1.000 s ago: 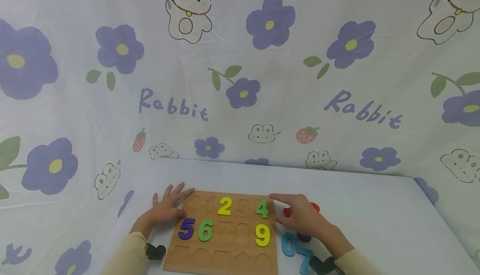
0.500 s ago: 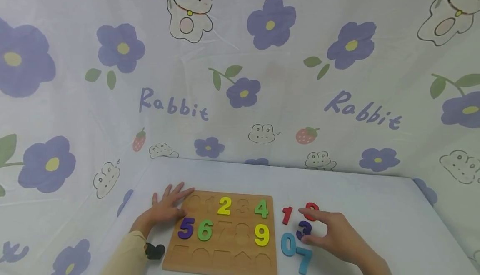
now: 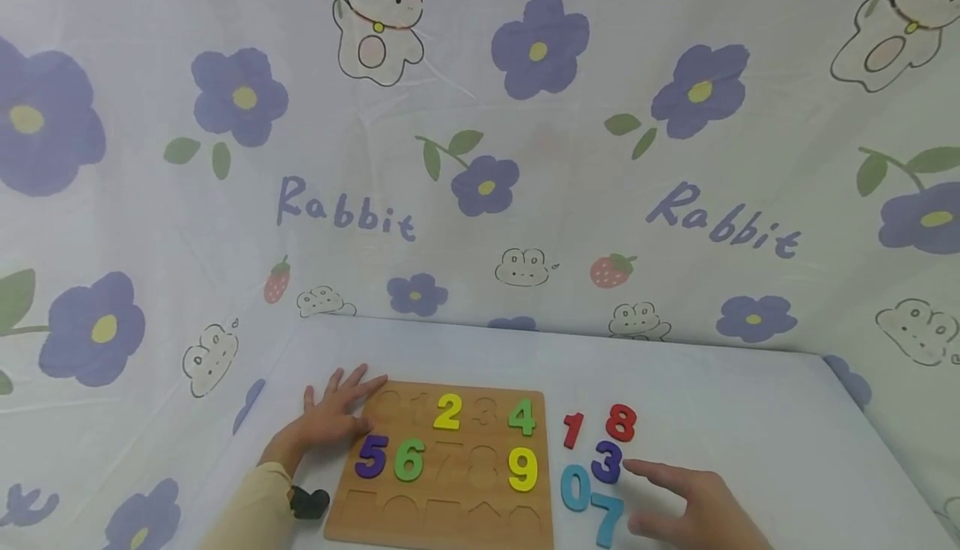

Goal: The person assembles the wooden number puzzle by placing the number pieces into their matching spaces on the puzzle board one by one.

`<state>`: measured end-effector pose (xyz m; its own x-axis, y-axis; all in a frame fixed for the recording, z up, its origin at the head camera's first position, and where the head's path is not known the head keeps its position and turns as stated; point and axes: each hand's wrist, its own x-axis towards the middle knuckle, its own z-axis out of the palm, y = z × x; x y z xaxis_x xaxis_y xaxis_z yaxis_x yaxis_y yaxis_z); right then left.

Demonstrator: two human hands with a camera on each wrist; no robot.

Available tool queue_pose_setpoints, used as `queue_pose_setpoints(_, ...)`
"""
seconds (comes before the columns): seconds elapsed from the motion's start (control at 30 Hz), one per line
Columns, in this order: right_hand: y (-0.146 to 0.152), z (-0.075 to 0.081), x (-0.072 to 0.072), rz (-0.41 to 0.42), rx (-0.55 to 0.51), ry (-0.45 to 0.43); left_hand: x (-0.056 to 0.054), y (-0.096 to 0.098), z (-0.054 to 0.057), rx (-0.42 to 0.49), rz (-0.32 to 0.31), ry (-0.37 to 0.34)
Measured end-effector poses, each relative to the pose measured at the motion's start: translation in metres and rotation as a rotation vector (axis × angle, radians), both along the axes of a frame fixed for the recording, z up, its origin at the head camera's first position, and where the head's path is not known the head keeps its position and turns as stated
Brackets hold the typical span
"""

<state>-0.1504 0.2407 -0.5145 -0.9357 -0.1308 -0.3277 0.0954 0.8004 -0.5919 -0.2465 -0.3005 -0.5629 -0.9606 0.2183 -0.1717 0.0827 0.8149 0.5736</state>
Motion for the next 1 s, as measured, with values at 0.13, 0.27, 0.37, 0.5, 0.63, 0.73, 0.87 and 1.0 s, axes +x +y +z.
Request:
queue_pose_setpoints(0.13,-0.002,-0.013,0.005,-0.064,-0.037,-0.055,0.0,-0.001,-0.001,0.025,-0.01,0.004)
queue_pose_setpoints(0.27,-0.003,-0.027,0.007,-0.051,-0.026,-0.051,0.0,0.0,0.0,0.027,-0.014,0.007)
queue_pose_setpoints(0.37,-0.004,-0.036,0.008,-0.013,-0.015,-0.03,-0.001,0.0,-0.001,0.012,-0.013,0.001)
queue_pose_setpoints(0.5,-0.004,-0.043,0.009,0.063,-0.018,0.024,-0.001,-0.001,-0.001,0.002,-0.012,0.0)
queue_pose_setpoints(0.63,-0.005,-0.046,0.011,0.125,-0.028,0.081,-0.001,-0.001,0.0,0.008,-0.013,0.006)
queue_pose_setpoints(0.73,-0.008,-0.046,0.012,0.127,-0.034,0.097,-0.001,-0.002,-0.001,0.026,-0.012,0.009)
queue_pose_setpoints(0.87,-0.013,-0.047,0.015,0.112,-0.035,0.114,-0.002,-0.005,-0.005,0.052,-0.006,0.015)
queue_pose_setpoints(1.0,-0.018,-0.048,0.019,0.086,0.0,0.143,-0.004,-0.007,-0.012,0.052,-0.003,0.03)
